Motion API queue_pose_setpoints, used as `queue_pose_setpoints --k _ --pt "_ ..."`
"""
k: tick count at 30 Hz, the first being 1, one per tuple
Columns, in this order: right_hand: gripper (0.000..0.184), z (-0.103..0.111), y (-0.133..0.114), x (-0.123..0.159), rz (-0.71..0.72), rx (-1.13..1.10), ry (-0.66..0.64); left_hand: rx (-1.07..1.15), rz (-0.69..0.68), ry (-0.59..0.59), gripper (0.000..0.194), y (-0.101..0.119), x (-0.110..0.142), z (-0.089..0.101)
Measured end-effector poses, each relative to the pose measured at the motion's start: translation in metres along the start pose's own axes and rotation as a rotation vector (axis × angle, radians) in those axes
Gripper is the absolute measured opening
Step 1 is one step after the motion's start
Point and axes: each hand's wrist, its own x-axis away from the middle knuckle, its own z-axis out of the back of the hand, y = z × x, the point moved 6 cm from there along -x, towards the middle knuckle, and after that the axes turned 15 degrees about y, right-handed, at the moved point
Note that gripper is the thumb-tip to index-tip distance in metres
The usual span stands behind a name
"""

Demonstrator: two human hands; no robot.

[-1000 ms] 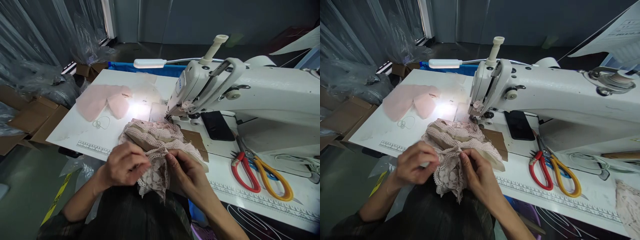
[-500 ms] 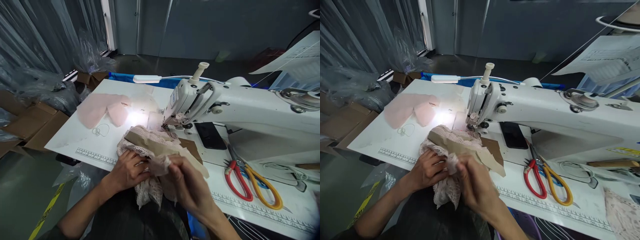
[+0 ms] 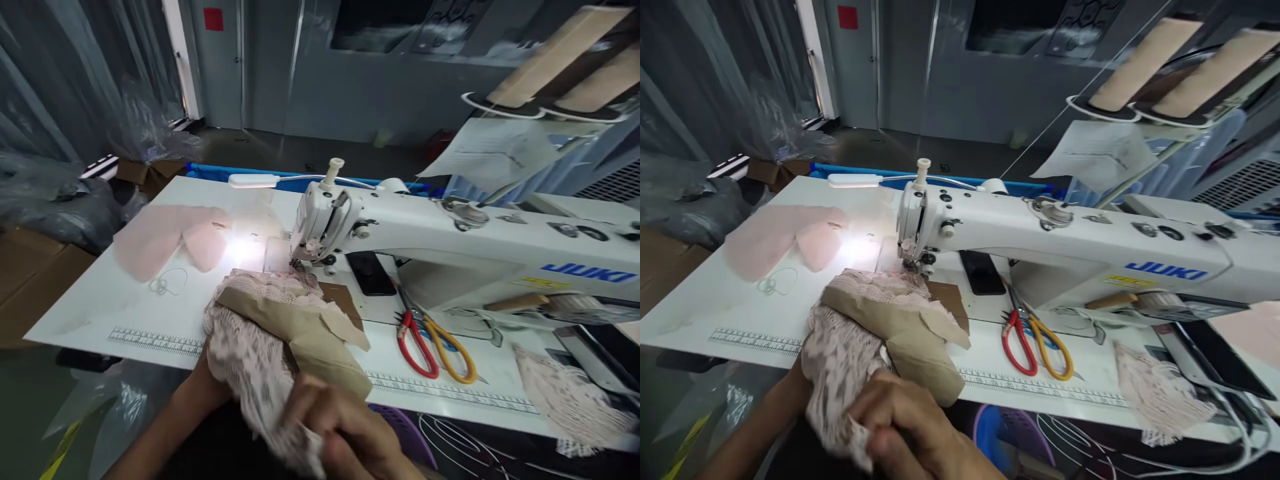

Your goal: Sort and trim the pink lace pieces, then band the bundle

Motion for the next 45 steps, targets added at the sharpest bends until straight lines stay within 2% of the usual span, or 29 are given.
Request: queue_pose_setpoints --k 2,4,6,9,12,14,16,18,20,22,25,26,27,29,31,34,36,39,42,45 --pt "0.046 0.025 0.008 0.006 -0.086 -0.039 0.185 -0.002 -0.133 -0.003 0.025 0.013 -0.012 -0.002" --pt "0.051 0.058 0.012 0.008 -0.123 -0.030 0.402 -0.043 -0.249 -0.020 0.019 0.025 -0.021 -0.005" --pt "0.046 0.092 0.013 0.006 -0.150 0.004 0.611 -0.065 -0.310 -0.025 0.011 0.031 -0.025 -0.005" --pt "0.035 0.140 0.010 0.000 -0.188 0.080 0.931 -0.032 -0.377 -0.015 0.011 0.033 -0.025 -0.004" --pt "0.037 0.169 0.008 -0.005 -0.137 0.160 1.115 -0.023 -0.392 0.007 0.011 0.031 -0.023 -0.004" --pt "0.041 0.179 0.009 -0.006 -0.079 0.320 1.155 -0.034 -0.383 0.024 0.010 0.032 -0.024 -0.005" --pt "0.042 0.179 0.010 -0.010 -0.055 0.665 1.077 -0.051 -0.398 0.037 0.007 0.037 -0.025 -0.006" --pt "0.041 0.167 0.012 -0.018 -0.008 1.031 0.926 -0.079 -0.407 0.060 0.009 0.041 -0.025 -0.004" --pt "0.037 0.147 0.012 -0.030 0.116 1.168 0.791 -0.104 -0.384 0.117 0.016 0.043 -0.025 0.003" --pt "0.033 0.121 0.016 -0.046 0.205 1.045 0.606 -0.136 -0.308 0.220 0.021 0.040 -0.022 0.017" --pt "0.034 0.082 0.029 -0.072 0.179 0.831 0.290 -0.201 -0.104 0.374 0.010 0.029 -0.008 0.045" --pt "0.038 0.073 0.034 -0.080 0.165 0.817 0.226 -0.221 -0.024 0.372 0.006 0.025 -0.002 0.052" --pt "0.044 0.066 0.038 -0.086 0.155 0.826 0.182 -0.242 0.052 0.336 0.011 0.022 0.005 0.055" --pt "0.055 0.057 0.046 -0.096 0.146 0.871 0.113 -0.292 0.160 0.212 0.019 0.019 0.017 0.054" --pt "0.061 0.052 0.052 -0.100 0.147 0.909 0.020 -0.362 0.191 0.108 0.026 0.023 0.023 0.046" --pt "0.066 0.045 0.057 -0.094 0.148 0.915 -0.176 -0.489 0.178 0.068 0.047 0.031 0.020 0.030" --pt "0.077 0.041 0.058 -0.086 0.116 0.924 -0.291 -0.555 0.175 0.052 0.043 0.033 0.012 0.020" --pt "0.078 0.037 0.059 -0.076 0.094 0.965 -0.318 -0.561 0.192 0.031 0.022 0.033 0.001 0.013" --pt "0.059 0.030 0.057 -0.070 0.153 0.967 -0.206 -0.463 0.259 0.041 0.014 0.032 -0.006 0.011" --pt "0.042 0.020 0.055 -0.065 0.220 0.936 -0.075 -0.245 0.388 0.076 0.010 0.027 -0.006 0.006"
